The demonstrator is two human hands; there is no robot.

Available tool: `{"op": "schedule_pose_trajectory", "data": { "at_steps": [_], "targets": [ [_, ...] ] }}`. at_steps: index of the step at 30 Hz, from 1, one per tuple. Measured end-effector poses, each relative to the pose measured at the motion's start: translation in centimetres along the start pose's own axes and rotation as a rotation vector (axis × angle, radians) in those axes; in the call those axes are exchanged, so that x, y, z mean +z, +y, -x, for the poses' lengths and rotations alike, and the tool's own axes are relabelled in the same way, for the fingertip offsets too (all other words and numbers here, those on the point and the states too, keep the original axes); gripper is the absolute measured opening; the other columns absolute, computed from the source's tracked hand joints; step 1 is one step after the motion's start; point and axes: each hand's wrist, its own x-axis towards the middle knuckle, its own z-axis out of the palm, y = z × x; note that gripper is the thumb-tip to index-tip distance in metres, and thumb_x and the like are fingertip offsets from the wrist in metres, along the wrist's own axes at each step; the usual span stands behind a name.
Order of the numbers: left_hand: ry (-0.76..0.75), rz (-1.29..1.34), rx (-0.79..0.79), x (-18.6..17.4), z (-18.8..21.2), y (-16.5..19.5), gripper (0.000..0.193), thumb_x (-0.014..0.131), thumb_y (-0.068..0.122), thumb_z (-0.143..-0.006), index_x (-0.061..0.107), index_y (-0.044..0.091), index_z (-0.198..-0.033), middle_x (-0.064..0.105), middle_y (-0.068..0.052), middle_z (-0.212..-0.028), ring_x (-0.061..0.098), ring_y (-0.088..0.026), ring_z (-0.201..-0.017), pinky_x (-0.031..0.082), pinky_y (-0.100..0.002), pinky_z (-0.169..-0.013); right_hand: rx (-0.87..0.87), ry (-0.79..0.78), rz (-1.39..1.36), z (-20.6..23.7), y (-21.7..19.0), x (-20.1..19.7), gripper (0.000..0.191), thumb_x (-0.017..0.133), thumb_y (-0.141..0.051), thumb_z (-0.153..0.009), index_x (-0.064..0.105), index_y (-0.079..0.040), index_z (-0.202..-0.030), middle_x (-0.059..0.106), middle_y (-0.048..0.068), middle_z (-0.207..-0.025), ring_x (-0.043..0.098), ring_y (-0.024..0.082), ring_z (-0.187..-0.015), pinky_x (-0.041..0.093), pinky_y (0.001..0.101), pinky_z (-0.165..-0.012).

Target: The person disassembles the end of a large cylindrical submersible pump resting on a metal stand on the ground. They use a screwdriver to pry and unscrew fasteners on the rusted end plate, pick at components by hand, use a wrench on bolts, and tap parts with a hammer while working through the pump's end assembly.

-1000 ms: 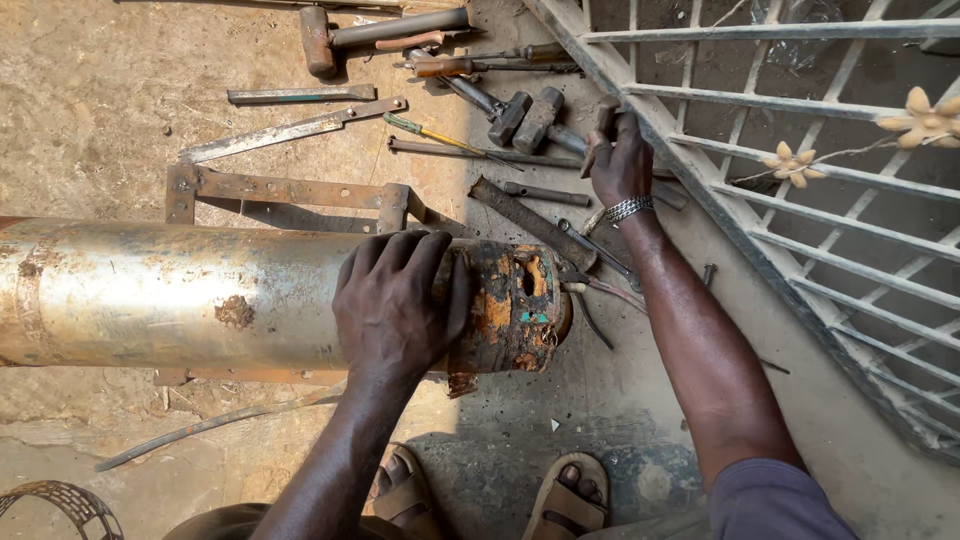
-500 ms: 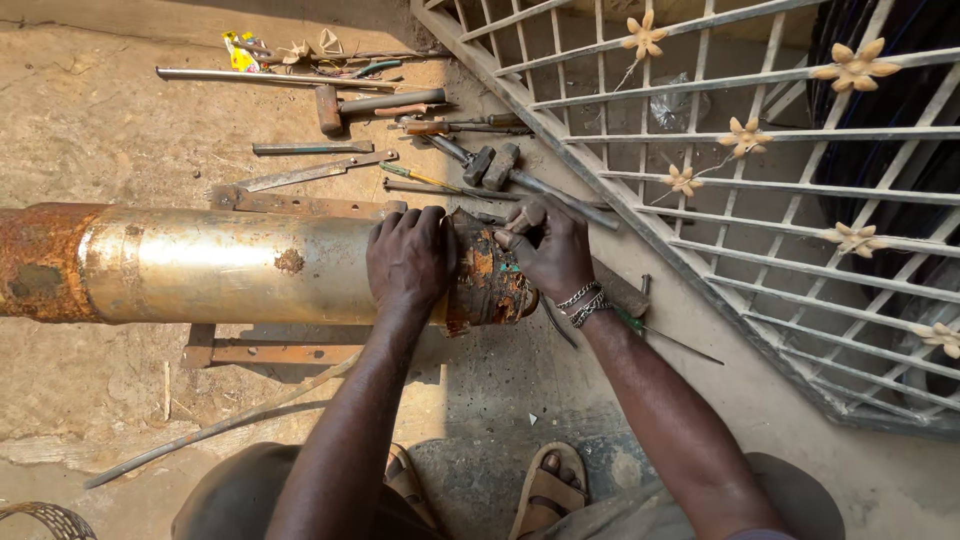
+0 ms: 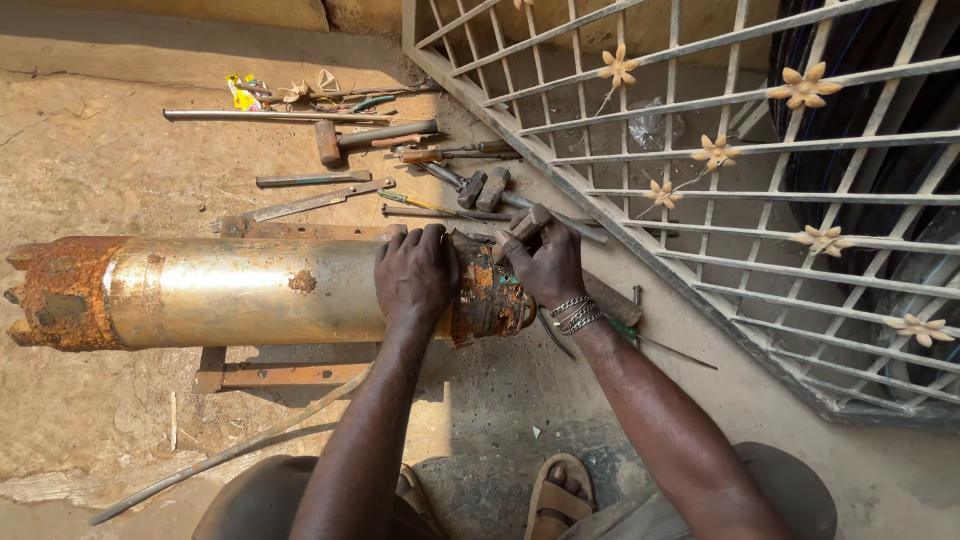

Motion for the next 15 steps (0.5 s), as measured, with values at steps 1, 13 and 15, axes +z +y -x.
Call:
{"op": "schedule_pose_trajectory", "data": {
  "at_steps": [1,13,15],
  "targets": [
    [0.008,-0.003,0.005,-0.1,0.0,0.0,0.017,0.064,0.028,-0.094,0.066,0.012,-0.092,0.071,-0.011,-0.088,0.065,-0.033,-0.092,0.047,-0.048,-0.083,0.030,0.069,-0.043,0.1,0.1,0.1,0.029,0.077,-0.031,-0.094,0.065,-0.006,-0.102,0.072,0.007,-0.085,0.075,0.020,-0.077,0.063,0.0310,-0.072],
    [-0.056,-0.033,-0.035,-0.3,-0.3,0.4,0.018,0.064,0.028,-0.096,0.067,0.011,-0.093,0.070,-0.010,-0.088,0.065,-0.029,-0.090,0.047,-0.046,-0.084,0.066,0.200,-0.176,-1.5,4.7,1.4,0.031,0.077,-0.030,-0.092,0.065,-0.006,-0.108,0.075,0.013,-0.093,0.077,0.023,-0.081,0.066,0.0408,-0.074],
    [-0.033,-0.029,-0.014,-0.3,-0.1,0.4,0.017,0.064,0.027,-0.095,0.068,0.011,-0.094,0.071,-0.010,-0.088,0.066,-0.030,-0.090,0.047,-0.046,-0.086,-0.154,-0.044,0.230,-2.0,5.2,1.5,0.040,0.083,-0.025,-0.086,0.065,-0.002,-0.112,0.074,0.018,-0.098,0.074,0.028,-0.088,0.059,0.0509,-0.083]
  ]
}}
